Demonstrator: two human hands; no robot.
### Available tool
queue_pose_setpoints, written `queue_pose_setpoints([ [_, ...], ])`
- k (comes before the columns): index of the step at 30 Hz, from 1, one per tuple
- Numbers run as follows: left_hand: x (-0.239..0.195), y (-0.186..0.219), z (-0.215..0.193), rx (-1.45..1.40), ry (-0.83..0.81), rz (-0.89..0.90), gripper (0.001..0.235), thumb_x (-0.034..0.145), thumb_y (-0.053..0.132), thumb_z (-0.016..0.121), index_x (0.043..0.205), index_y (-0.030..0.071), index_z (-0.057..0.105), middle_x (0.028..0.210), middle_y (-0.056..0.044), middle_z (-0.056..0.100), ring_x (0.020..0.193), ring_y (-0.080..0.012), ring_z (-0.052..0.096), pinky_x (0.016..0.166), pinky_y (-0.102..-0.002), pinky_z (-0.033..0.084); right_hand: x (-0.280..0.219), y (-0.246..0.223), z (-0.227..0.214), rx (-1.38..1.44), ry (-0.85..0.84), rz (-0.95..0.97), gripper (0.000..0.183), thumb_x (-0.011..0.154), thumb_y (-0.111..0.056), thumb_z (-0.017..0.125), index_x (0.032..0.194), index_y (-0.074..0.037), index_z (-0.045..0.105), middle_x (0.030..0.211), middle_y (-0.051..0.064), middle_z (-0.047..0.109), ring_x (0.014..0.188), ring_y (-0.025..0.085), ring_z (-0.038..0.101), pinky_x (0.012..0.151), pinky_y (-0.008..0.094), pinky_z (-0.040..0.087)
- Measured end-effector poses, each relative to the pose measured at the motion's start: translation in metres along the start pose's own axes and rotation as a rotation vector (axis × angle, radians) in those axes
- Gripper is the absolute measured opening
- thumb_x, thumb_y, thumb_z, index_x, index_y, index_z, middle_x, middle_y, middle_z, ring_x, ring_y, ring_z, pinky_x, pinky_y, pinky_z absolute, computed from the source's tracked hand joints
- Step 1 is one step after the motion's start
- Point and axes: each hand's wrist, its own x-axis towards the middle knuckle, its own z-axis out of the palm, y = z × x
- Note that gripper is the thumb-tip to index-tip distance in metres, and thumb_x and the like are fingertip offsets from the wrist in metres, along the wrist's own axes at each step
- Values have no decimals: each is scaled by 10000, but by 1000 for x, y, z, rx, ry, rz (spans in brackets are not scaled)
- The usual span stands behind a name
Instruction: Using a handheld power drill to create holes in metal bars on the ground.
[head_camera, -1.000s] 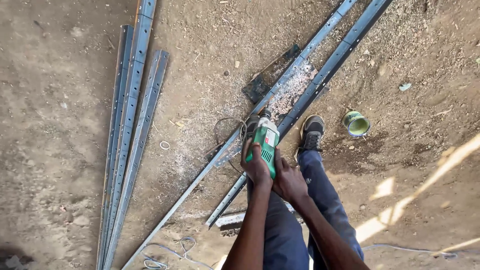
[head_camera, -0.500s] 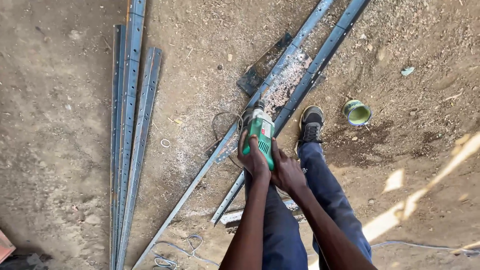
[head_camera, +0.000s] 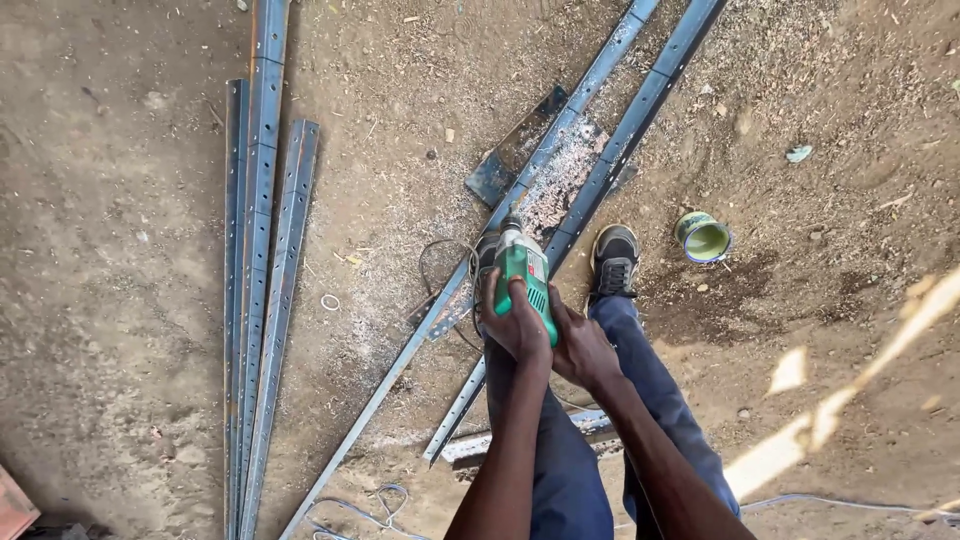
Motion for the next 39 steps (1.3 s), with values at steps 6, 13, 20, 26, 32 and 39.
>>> queue_pose_setpoints([
  [6, 9, -8, -11, -2, -45, -4, 485, 847, 285, 725, 1305, 124, 719, 1192, -300, 699, 1130, -427, 668, 950, -545, 491, -2, -33, -10, -1, -44, 47, 1035, 758, -315, 602, 1659, -98, 140, 1275, 226, 645, 945, 577, 676, 838, 665, 545],
  [13, -1, -1, -15, 64, -92, -5, 522, 894, 286, 701, 1371, 77, 662, 1234, -353, 667, 1152, -482, 647, 968, -587, 478, -10, -18, 9, -14, -65, 68, 1062, 757, -326, 595, 1664, -76, 100, 1317, 254, 613, 986, 602, 656, 825, 680, 533],
  [20, 0, -1, -12, 63, -122, 24, 539, 887, 310, 704, 1384, 107, 656, 1229, -320, 680, 1131, -444, 665, 947, -580, 488, -5, -26, -5, 29, -23, 64, 1013, 796, -405, 579, 1656, -102, 136, 1295, 224, 630, 954, 592, 666, 845, 673, 540],
  [26, 5, -7, -6, 41, -126, 46, 538, 886, 299, 702, 1378, 90, 653, 1237, -329, 671, 1133, -458, 656, 947, -586, 485, -2, -31, -14, 24, 4, 56, 1004, 804, -404, 603, 1653, -104, 158, 1289, 219, 632, 950, 592, 662, 831, 674, 537],
  [32, 0, -2, -5, 46, -108, 45, 505, 900, 261, 697, 1372, 86, 654, 1224, -315, 674, 1127, -452, 663, 941, -595, 501, -4, -23, -6, 63, -18, 76, 1009, 793, -385, 609, 1650, -102, 159, 1306, 219, 633, 979, 594, 656, 847, 685, 527],
  [39, 9, -8, 10, 27, -4, 49, 419, 832, 256, 704, 1225, 119, 753, 1123, -295, 717, 1060, -449, 701, 870, -538, 536, 7, -23, -17, 41, -28, 35, 996, 794, -327, 587, 1646, -53, 150, 1298, 257, 639, 969, 597, 661, 811, 684, 534],
])
